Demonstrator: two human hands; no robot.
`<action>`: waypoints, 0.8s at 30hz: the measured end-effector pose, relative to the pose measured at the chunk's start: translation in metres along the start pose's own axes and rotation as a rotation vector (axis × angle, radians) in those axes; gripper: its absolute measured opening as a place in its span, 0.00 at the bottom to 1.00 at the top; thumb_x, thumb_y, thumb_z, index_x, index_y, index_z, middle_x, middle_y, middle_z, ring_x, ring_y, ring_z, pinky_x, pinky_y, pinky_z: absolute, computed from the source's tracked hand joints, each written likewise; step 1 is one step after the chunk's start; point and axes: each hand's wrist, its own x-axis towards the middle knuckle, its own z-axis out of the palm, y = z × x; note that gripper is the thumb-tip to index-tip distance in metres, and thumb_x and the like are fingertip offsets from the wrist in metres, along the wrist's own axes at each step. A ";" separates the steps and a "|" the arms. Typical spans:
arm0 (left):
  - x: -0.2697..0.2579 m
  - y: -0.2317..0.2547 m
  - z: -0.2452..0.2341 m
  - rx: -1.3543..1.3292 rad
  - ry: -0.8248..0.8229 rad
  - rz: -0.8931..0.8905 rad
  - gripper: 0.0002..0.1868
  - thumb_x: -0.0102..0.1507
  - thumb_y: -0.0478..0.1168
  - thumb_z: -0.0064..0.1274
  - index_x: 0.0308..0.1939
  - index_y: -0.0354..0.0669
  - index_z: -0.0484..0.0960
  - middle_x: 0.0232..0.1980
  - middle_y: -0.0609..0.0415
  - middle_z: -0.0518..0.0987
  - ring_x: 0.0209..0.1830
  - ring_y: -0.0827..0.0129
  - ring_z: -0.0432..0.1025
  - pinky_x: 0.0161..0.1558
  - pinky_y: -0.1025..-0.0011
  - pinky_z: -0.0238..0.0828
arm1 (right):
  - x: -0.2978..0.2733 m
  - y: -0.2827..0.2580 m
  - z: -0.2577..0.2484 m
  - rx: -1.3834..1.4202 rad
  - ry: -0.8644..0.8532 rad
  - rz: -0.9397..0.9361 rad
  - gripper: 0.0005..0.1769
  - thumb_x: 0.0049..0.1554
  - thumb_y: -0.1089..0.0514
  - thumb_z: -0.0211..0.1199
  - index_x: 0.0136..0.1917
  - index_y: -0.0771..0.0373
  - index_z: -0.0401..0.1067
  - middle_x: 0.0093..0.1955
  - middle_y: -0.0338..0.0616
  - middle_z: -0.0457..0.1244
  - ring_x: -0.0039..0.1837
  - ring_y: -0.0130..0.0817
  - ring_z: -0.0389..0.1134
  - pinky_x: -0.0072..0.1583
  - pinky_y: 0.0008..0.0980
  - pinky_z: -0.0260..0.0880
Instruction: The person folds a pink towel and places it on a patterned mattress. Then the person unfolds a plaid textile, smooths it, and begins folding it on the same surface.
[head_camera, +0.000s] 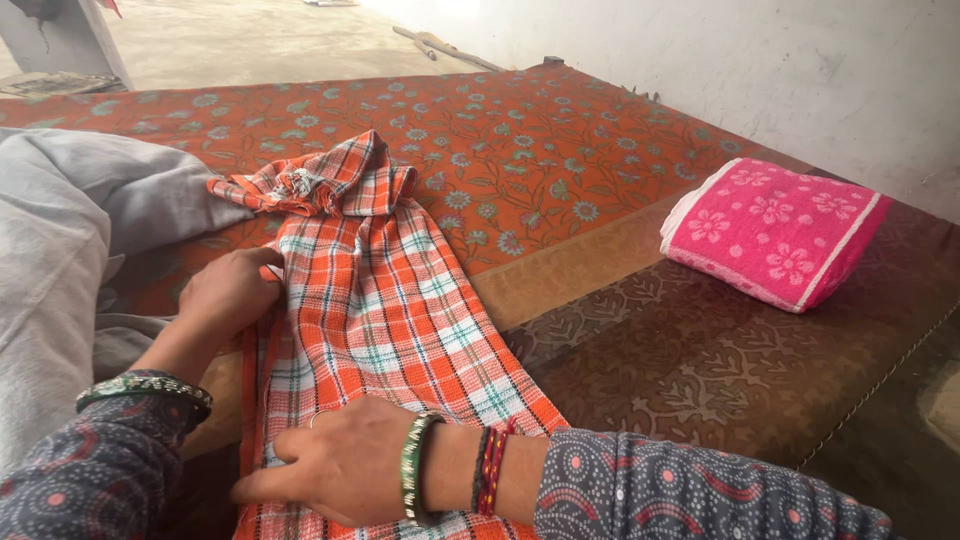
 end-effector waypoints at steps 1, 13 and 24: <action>0.002 0.000 0.000 -0.017 -0.019 -0.001 0.27 0.58 0.45 0.55 0.62 0.67 0.83 0.58 0.48 0.82 0.60 0.50 0.75 0.59 0.54 0.70 | 0.001 0.001 0.001 0.007 0.009 0.013 0.23 0.61 0.53 0.55 0.69 0.39 0.70 0.45 0.37 0.66 0.45 0.38 0.73 0.41 0.41 0.70; -0.015 0.003 -0.008 0.052 0.205 0.179 0.23 0.60 0.42 0.51 0.60 0.56 0.80 0.48 0.39 0.84 0.48 0.41 0.77 0.47 0.47 0.72 | 0.009 0.000 0.004 0.035 0.117 0.154 0.25 0.59 0.54 0.59 0.70 0.51 0.68 0.51 0.43 0.64 0.50 0.41 0.71 0.49 0.45 0.72; -0.015 -0.018 -0.014 -0.073 0.157 -0.034 0.26 0.62 0.47 0.54 0.66 0.53 0.73 0.59 0.39 0.79 0.60 0.41 0.72 0.57 0.48 0.66 | 0.021 -0.006 -0.012 -0.153 -0.200 0.129 0.37 0.57 0.58 0.58 0.77 0.34 0.61 0.48 0.42 0.60 0.42 0.37 0.70 0.42 0.41 0.71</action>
